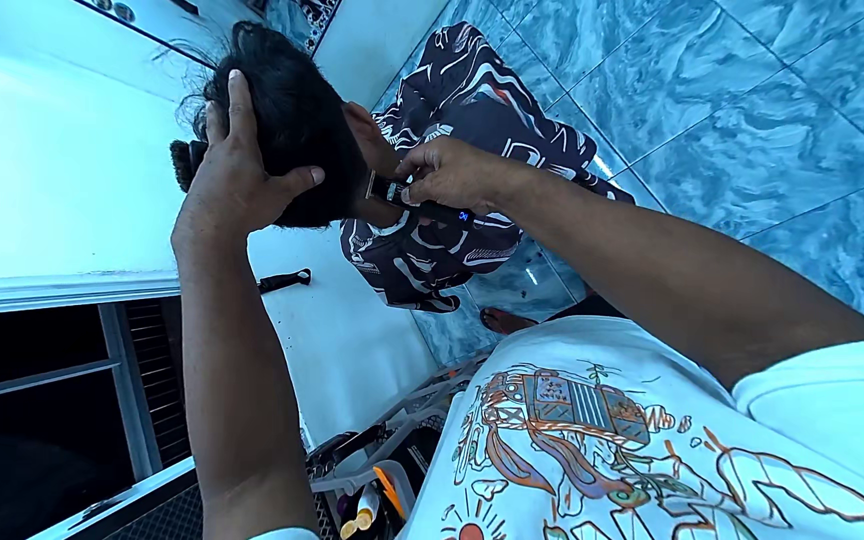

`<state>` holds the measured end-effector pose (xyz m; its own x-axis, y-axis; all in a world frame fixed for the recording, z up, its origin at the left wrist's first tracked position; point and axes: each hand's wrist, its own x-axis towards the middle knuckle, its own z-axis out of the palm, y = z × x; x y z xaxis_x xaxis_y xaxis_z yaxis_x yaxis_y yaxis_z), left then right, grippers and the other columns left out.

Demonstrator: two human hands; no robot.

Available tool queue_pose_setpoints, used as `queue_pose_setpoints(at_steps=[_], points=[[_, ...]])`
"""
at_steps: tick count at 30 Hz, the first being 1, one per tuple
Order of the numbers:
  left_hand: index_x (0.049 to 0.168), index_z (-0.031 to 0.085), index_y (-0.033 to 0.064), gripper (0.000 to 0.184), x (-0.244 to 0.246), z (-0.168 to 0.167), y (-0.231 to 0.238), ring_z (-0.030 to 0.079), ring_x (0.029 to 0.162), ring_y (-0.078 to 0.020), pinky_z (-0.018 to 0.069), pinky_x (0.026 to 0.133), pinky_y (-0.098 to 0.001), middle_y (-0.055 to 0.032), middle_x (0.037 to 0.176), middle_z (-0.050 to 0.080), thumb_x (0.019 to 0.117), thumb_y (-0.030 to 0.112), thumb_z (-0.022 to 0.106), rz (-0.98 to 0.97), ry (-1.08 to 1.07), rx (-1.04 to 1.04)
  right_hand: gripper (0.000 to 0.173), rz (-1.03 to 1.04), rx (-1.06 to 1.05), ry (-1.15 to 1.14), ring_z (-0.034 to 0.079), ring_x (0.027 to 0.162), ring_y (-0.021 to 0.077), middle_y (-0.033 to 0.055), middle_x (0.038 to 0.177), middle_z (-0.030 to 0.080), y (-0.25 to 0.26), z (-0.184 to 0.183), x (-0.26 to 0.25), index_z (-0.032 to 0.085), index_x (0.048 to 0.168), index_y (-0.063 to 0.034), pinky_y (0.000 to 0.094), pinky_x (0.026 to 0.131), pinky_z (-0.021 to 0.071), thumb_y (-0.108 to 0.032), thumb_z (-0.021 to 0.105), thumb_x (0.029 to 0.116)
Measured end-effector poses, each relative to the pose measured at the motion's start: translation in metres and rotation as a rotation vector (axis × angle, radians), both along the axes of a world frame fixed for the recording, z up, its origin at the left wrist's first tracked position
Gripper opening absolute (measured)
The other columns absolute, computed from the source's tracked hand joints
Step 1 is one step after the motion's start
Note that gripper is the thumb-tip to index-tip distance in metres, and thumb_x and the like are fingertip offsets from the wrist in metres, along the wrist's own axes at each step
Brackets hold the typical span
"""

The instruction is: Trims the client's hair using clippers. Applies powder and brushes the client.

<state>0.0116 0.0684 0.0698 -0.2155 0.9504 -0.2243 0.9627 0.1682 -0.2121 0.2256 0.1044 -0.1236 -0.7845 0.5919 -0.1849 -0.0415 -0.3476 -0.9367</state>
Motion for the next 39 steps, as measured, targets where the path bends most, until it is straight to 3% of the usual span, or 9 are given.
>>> queue_pose_setpoints(at_steps=[11,15,18,22,25,29,33,36,39], points=[[0.167,-0.004,0.0199,0.127,0.002,0.0,0.001,0.026,0.152,-0.048,0.0335,0.115,-0.0667,-0.0286,0.169,0.01,0.08,0.066,0.075,-0.005,-0.011,-0.007,0.032,-0.013,0.013,0.116,0.071,0.077,0.0197,0.0149,0.107,0.069,-0.004,-0.001,-0.001,0.061,0.131,-0.002,0.0332,0.067,0.0625,-0.006,0.064,0.0997],[0.167,-0.003,0.0195,0.126,0.001,0.0,0.002,0.031,0.149,-0.0505,0.0361,0.113,-0.0675,-0.0316,0.167,0.013,0.0798,0.067,0.075,-0.013,-0.004,0.0,0.031,-0.026,0.024,0.02,0.07,0.074,0.0203,0.015,0.103,0.07,-0.006,0.0,-0.001,0.061,0.13,-0.0025,0.0334,0.063,0.0611,-0.008,0.065,0.0991],[0.167,-0.003,0.0193,0.127,0.001,0.0,0.002,0.032,0.149,-0.0504,0.0368,0.112,-0.0675,-0.0314,0.167,0.012,0.0797,0.068,0.075,-0.02,-0.003,-0.002,0.031,-0.029,0.021,0.135,0.071,0.08,0.0198,0.0147,0.107,0.069,-0.006,-0.001,-0.001,0.061,0.13,-0.0018,0.0338,0.069,0.0626,-0.006,0.063,0.0994],[0.167,-0.003,0.0201,0.127,-0.001,0.0,0.003,0.031,0.149,-0.0495,0.0364,0.113,-0.067,-0.0307,0.168,0.012,0.0789,0.069,0.075,-0.023,-0.001,-0.001,0.03,-0.041,0.054,0.026,0.071,0.076,0.0194,0.0144,0.105,0.07,-0.008,0.001,-0.003,0.062,0.129,-0.0031,0.0333,0.066,0.0615,-0.008,0.065,0.099],[0.167,-0.003,0.0193,0.127,0.0,0.0,0.003,0.03,0.15,-0.0489,0.0357,0.114,-0.0663,-0.031,0.168,0.011,0.0794,0.068,0.075,-0.024,-0.004,-0.003,0.03,-0.048,0.025,0.144,0.071,0.08,0.0205,0.0154,0.107,0.069,-0.008,-0.003,-0.003,0.061,0.129,-0.0011,0.0345,0.07,0.0628,-0.006,0.064,0.0991],[0.167,-0.003,0.02,0.127,0.0,0.0,0.002,0.03,0.15,-0.0487,0.036,0.113,-0.0668,-0.0304,0.168,0.012,0.0797,0.068,0.075,-0.019,-0.003,-0.005,0.03,-0.055,0.043,0.035,0.07,0.076,0.0192,0.0151,0.105,0.069,-0.01,-0.002,-0.004,0.062,0.127,-0.0022,0.0333,0.067,0.0616,-0.007,0.066,0.0978],[0.167,-0.004,0.0203,0.127,0.001,0.0,0.002,0.03,0.15,-0.0488,0.0366,0.113,-0.0666,-0.0299,0.168,0.012,0.0797,0.068,0.075,-0.013,-0.003,-0.006,0.031,-0.061,0.013,0.126,0.071,0.081,0.0194,0.0152,0.107,0.069,-0.011,-0.002,-0.005,0.061,0.129,-0.0009,0.0335,0.07,0.0627,-0.006,0.065,0.0986],[0.167,-0.004,0.0203,0.127,0.001,0.001,0.002,0.031,0.15,-0.0481,0.0374,0.113,-0.0663,-0.0287,0.169,0.012,0.0799,0.069,0.074,-0.012,-0.003,-0.01,0.031,-0.063,0.018,0.051,0.071,0.073,0.0194,0.0156,0.103,0.07,-0.012,-0.001,-0.006,0.062,0.128,-0.0006,0.0328,0.064,0.0619,-0.006,0.066,0.0976],[0.167,-0.004,0.0209,0.127,0.001,0.001,0.003,0.031,0.15,-0.0479,0.0369,0.113,-0.0667,-0.0287,0.169,0.011,0.0799,0.068,0.075,-0.009,-0.002,-0.01,0.032,-0.061,-0.006,0.111,0.071,0.078,0.0201,0.0157,0.106,0.068,-0.011,-0.001,-0.005,0.06,0.13,-0.0003,0.034,0.069,0.0628,-0.005,0.064,0.0985]])
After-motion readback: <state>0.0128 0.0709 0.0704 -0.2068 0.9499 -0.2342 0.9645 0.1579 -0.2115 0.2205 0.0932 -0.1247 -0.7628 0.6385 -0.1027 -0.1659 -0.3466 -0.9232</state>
